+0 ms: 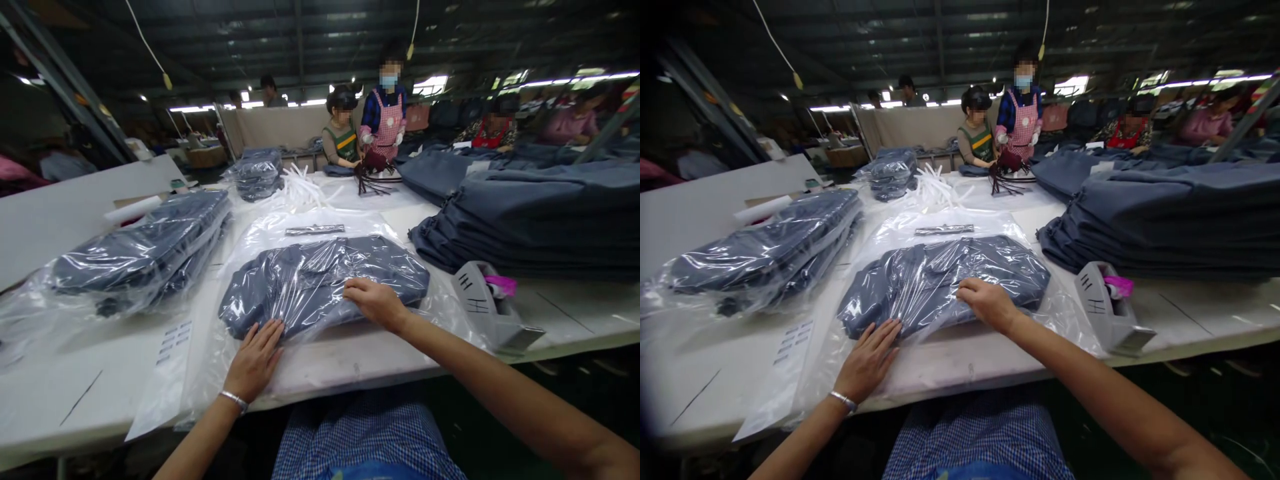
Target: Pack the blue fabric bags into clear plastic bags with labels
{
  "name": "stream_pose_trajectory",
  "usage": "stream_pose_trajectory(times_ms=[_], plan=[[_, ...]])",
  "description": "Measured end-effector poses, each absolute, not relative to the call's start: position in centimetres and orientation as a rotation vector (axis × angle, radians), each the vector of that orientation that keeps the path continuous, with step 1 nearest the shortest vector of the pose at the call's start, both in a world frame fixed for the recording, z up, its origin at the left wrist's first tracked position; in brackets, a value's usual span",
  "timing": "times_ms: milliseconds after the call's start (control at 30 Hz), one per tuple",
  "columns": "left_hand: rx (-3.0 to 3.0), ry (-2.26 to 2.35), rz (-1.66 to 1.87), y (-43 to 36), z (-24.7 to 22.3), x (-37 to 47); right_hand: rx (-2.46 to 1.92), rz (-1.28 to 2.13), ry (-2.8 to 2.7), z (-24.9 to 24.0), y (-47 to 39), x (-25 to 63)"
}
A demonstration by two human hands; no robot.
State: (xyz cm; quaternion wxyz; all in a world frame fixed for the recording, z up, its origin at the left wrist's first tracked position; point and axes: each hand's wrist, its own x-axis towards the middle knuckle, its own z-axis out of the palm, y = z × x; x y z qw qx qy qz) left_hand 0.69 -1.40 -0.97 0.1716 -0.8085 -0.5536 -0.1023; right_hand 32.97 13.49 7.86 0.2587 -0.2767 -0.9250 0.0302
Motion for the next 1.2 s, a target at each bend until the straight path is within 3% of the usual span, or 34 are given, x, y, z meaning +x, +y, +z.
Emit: stream_pose_trajectory(times_ms=[133, 333, 533, 800, 1100, 1200], plan=[[-2.322, -1.552, -0.276, -1.3, -0.7, 0.5, -0.989, 0.34, -2.702, 6.0, 18.3, 30.8], [-2.415, -1.67, -0.359, -1.4, 1.0, 0.4, -1.004, 0.439, -2.65, 1.8, 20.0, 30.6], [-2.191, -1.864, -0.584, -4.2, 2.0, 2.5, -0.965, 0.504, -2.613, 1.1, 20.2, 30.9], [-1.941, -1.965, -0.56, -9.6, 0.5, 3.6, -0.924, 0.562, -2.56, 0.7, 20.3, 31.0], [-1.93, -1.637, -0.454, -4.9, 5.6, -3.3, -0.929, 0.598, -2.53, 0.3, 20.3, 31.1], [-2.058, -1.732, -0.448, -2.4, 7.5, -5.2, -0.923, 0.612, -2.519, 0.2, 20.3, 31.1]])
